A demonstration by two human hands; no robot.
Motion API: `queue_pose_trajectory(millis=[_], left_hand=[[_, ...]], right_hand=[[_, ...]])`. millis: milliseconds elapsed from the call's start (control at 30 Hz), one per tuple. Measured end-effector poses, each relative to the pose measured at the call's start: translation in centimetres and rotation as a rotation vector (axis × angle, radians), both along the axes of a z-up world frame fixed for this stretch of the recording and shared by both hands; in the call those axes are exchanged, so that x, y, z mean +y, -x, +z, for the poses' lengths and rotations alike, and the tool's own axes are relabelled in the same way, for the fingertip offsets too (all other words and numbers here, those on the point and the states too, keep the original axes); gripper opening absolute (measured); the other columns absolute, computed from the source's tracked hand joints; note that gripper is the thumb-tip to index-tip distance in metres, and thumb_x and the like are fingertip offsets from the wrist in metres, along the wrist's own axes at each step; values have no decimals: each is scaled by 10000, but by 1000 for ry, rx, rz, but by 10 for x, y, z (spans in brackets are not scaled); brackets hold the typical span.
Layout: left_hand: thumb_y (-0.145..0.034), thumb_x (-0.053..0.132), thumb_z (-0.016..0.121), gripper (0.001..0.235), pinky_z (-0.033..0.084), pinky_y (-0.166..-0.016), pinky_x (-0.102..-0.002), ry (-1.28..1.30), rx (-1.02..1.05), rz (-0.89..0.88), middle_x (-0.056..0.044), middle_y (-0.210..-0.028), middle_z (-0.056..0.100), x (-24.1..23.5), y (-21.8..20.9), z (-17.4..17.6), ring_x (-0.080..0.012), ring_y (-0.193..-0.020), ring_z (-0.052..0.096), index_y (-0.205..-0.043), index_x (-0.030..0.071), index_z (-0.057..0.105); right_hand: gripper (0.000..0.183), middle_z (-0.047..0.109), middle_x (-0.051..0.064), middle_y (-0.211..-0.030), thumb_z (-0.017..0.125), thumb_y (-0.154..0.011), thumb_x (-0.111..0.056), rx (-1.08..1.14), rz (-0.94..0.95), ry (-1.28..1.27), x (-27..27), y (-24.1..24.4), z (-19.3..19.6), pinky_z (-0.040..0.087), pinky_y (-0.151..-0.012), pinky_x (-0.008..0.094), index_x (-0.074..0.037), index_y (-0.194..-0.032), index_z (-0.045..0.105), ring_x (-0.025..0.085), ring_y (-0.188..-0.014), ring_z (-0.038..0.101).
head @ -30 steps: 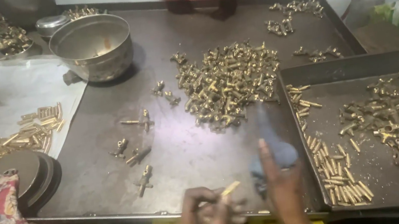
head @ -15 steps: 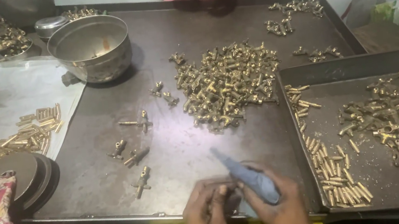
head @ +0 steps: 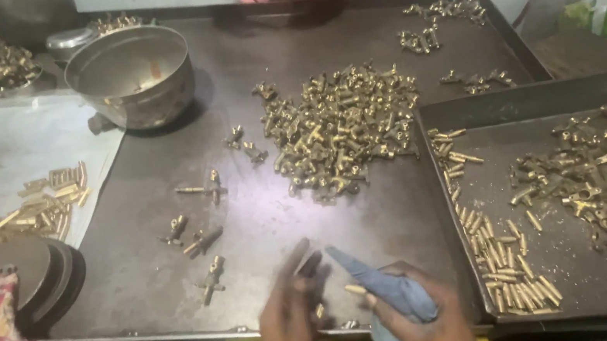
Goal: Wiping and cleaning small brass valves or fittings with a cloth at a workbench.
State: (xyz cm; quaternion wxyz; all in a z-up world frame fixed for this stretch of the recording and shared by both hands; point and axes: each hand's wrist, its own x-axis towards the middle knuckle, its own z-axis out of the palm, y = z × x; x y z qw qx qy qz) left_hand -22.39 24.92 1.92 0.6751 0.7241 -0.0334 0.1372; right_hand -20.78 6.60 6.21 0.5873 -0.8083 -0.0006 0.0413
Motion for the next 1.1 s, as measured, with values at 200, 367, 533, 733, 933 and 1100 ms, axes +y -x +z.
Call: queue_pose_trajectory(millis=[200,367,533,733,933,1100], left_hand=[[-1016,378,398,549,517,-1047,-456,839,217,103,-227,-1430,596,-17,-6,3,-337,-1278,627,-1439,35,466],[-987,387,436,576,530,-1052,-491,947,237,178,-269,-1400,586,-28,-11,-8,-368,-1267,630,-1425,13,448],[-984,379,467,575,534,-1038,-501,1088,336,-10,-304,-1408,579,-32,-13,-36,-395,-1274,627,-1423,9,438],[-967,434,443,611,511,-1022,-344,961,427,-109,-110,-1433,642,-30,7,13,-194,-1279,638,-1441,59,530],[-861,53,692,323,583,-845,-272,329,313,-115,-83,-1004,787,-9,-23,9,-130,-933,716,-1177,26,752],[-888,99,711,289,580,-768,-314,-149,5,287,-117,-945,791,32,-120,28,-182,-845,745,-1169,42,750]], right_hand=[[253,774,55,-813,849,-756,-71,-169,197,-20,6,11,-37,566,-732,271,-22,-989,764,97,-788,713],[245,794,33,-815,874,-748,-91,-112,262,29,6,10,-35,580,-754,258,-49,-972,783,75,-804,732],[507,804,60,-926,942,-662,-96,-138,206,-88,16,10,-32,576,-806,292,-59,-1118,724,116,-907,741],[537,813,126,-974,880,-729,-193,346,-136,-196,-1,-13,-22,625,-745,390,-72,-1216,691,224,-836,783],[456,801,160,-908,802,-794,-229,207,-117,-180,-12,-24,-17,564,-586,403,-30,-1196,726,256,-680,708],[400,803,76,-828,842,-779,-268,-218,-104,196,-7,-19,-37,607,-647,330,-89,-1123,741,162,-720,772]])
